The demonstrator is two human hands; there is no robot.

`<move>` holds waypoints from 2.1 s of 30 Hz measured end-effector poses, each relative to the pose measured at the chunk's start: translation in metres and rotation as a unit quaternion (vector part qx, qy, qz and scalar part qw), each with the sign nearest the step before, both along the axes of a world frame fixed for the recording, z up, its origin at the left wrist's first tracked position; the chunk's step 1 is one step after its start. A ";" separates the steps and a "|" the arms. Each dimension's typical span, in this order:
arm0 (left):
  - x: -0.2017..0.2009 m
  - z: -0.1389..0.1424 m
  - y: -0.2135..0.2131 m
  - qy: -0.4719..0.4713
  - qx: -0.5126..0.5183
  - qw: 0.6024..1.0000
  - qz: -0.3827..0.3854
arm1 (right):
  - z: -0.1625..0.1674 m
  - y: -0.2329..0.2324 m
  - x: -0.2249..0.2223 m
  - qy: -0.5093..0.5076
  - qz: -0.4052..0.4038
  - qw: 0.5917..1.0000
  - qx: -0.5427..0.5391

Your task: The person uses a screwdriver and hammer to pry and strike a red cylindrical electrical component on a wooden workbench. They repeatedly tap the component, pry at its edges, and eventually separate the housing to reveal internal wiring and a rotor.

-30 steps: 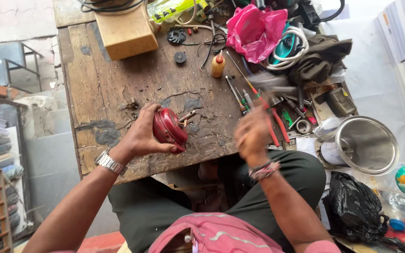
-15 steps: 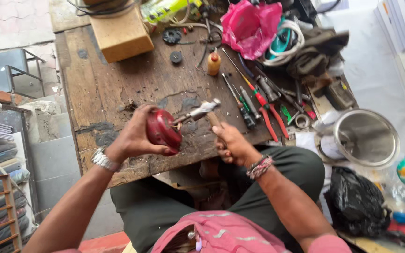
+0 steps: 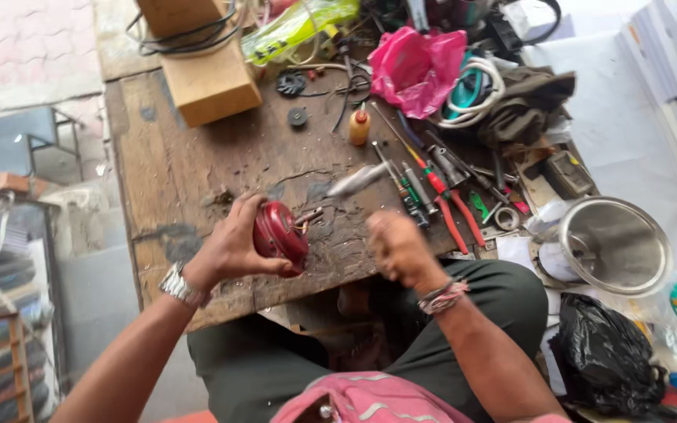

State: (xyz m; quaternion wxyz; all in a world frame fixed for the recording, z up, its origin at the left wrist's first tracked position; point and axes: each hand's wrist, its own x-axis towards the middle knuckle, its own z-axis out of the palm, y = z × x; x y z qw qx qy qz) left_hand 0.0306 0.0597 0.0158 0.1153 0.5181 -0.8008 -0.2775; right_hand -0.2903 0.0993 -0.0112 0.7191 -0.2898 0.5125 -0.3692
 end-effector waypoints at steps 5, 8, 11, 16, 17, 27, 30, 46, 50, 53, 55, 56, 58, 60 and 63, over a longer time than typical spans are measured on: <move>0.004 0.002 0.010 0.011 0.006 1.000 0.022 | 0.008 -0.016 -0.022 -0.132 -0.191 0.967 -0.103; 0.002 -0.001 0.011 0.032 0.039 0.998 0.039 | -0.004 0.001 0.006 -0.071 0.017 0.997 0.000; 0.001 -0.005 0.012 0.075 -0.017 0.997 0.023 | -0.014 0.011 0.011 -0.055 0.048 0.996 0.053; 0.006 -0.008 0.014 0.042 0.009 0.998 0.034 | -0.003 -0.010 -0.021 -0.130 -0.203 0.967 -0.088; 0.006 -0.007 0.013 0.043 0.009 0.998 0.035 | 0.000 -0.013 -0.021 -0.173 -0.244 0.945 -0.133; -0.003 -0.002 0.011 0.029 0.015 0.998 0.054 | 0.000 -0.011 -0.008 -0.111 -0.159 0.978 -0.073; -0.001 -0.007 0.010 0.039 -0.012 0.997 0.062 | -0.006 -0.015 -0.004 -0.160 -0.181 0.966 -0.087; -0.001 -0.025 -0.011 0.085 0.078 0.993 0.026 | -0.054 -0.006 -0.025 0.652 0.139 0.697 -0.264; -0.009 -0.036 -0.009 0.110 0.096 0.986 0.086 | -0.050 -0.008 -0.021 0.678 0.136 0.674 -0.260; -0.019 -0.043 -0.010 0.147 0.050 0.979 0.134 | -0.046 -0.010 -0.020 0.701 0.139 0.657 -0.241; -0.023 -0.046 -0.014 0.169 0.067 0.973 0.145 | -0.042 -0.009 -0.019 0.729 0.132 0.623 -0.252; -0.023 -0.046 -0.016 0.177 0.071 0.970 0.148 | -0.039 -0.005 -0.017 0.743 0.113 0.598 -0.278; -0.023 -0.044 -0.029 0.225 0.125 0.951 0.170 | -0.034 -0.007 -0.010 0.722 0.063 0.585 -0.363; -0.024 -0.042 -0.030 0.264 0.198 0.922 0.203 | -0.031 -0.004 -0.001 0.643 0.021 0.608 -0.465; -0.021 -0.034 -0.045 0.299 0.258 0.896 0.205 | -0.033 -0.010 0.020 0.467 0.051 0.731 -0.495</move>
